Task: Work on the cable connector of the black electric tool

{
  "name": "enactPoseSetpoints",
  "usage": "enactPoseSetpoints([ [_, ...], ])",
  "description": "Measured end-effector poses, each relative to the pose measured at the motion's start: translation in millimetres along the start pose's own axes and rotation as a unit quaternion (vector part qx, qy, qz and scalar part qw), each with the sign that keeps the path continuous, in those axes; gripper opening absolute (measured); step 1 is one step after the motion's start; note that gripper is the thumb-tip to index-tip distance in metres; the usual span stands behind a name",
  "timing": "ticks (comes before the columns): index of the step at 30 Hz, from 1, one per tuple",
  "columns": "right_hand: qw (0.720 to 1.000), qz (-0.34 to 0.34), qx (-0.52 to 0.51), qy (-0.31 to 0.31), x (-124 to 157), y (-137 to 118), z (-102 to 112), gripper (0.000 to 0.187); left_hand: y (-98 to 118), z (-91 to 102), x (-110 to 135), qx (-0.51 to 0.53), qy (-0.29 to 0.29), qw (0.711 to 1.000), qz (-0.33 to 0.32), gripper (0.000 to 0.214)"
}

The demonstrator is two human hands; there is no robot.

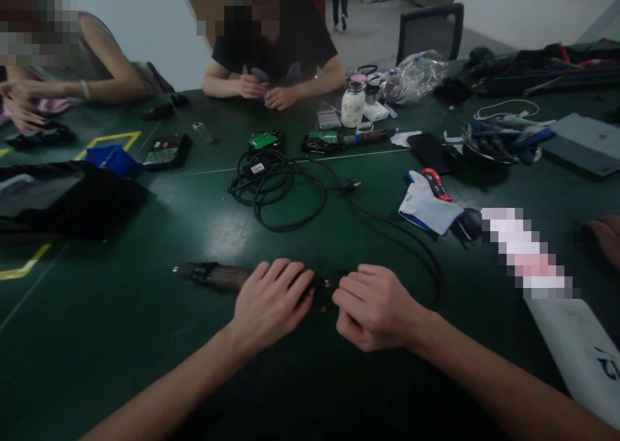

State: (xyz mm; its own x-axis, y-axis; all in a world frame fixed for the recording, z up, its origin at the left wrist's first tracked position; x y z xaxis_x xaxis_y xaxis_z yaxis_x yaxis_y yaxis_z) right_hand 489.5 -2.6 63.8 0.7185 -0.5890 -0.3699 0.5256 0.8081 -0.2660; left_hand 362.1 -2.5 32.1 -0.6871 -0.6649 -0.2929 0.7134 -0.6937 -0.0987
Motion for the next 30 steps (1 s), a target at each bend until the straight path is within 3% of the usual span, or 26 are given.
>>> enactPoseSetpoints([
  [3, 0.997, -0.066, -0.001, 0.044, 4, 23, 11, 0.023, 25, -2.7, -21, 0.017, 0.003, 0.999, -0.044, 0.029],
  [7, 0.992, -0.098, -0.042, 0.067, 5, 33, 22, 0.028, 22, 0.4, -18, 0.042, 0.022, 0.997, -0.064, 0.031],
  [9, 0.991, -0.121, -0.046, 0.027, 0, 33, 21, 0.028, 20, 1.8, -13, 0.052, 0.027, 0.995, -0.085, 0.033],
  [12, 0.978, -0.178, -0.013, -0.107, -3, 35, 8, 0.019, 17, 2.8, -8, 0.046, 0.029, 0.992, -0.113, 0.036],
  [14, 0.97, -0.172, 0.002, -0.17, 1, 30, 3, 0.008, 15, 2.5, -8, 0.042, 0.026, 0.991, -0.128, 0.037],
  [17, 0.97, -0.153, 0.033, -0.188, 8, 25, 4, 0.03, 10, 1.5, -11, 0.059, 0.01, 0.988, -0.145, 0.034],
  [21, 0.974, -0.107, -0.019, -0.198, 9, 17, 6, 0.019, 1, 5.0, -19, 0.091, -0.027, 0.985, -0.145, 0.028],
  [24, 0.962, -0.14, -0.103, -0.212, 1, 22, 9, 0.013, -6, 7.2, -23, 0.133, -0.087, 0.979, -0.129, 0.026],
  [27, 0.936, -0.218, -0.214, -0.174, -10, 35, 13, 0.006, -11, 6.2, -23, 0.174, -0.142, 0.969, -0.104, 0.026],
  [30, 0.885, -0.307, -0.344, -0.069, -11, 55, 11, 0.001, -15, 6.6, -21, 0.138, -0.129, 0.979, -0.081, 0.027],
])
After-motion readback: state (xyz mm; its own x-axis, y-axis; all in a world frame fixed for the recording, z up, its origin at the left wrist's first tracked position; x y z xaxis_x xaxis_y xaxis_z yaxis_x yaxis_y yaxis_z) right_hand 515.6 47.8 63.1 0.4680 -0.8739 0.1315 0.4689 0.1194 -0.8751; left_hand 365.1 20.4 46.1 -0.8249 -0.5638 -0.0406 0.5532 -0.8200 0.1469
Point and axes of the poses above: each hand's wrist, its own x-axis away from the middle knuckle, its own z-axis out of the back of the hand, y = z × x, the point moved 9 cm from there along -x, towards the middle knuckle, and after that the axes turned 10 degrees about -z, right-handed, at the moved point
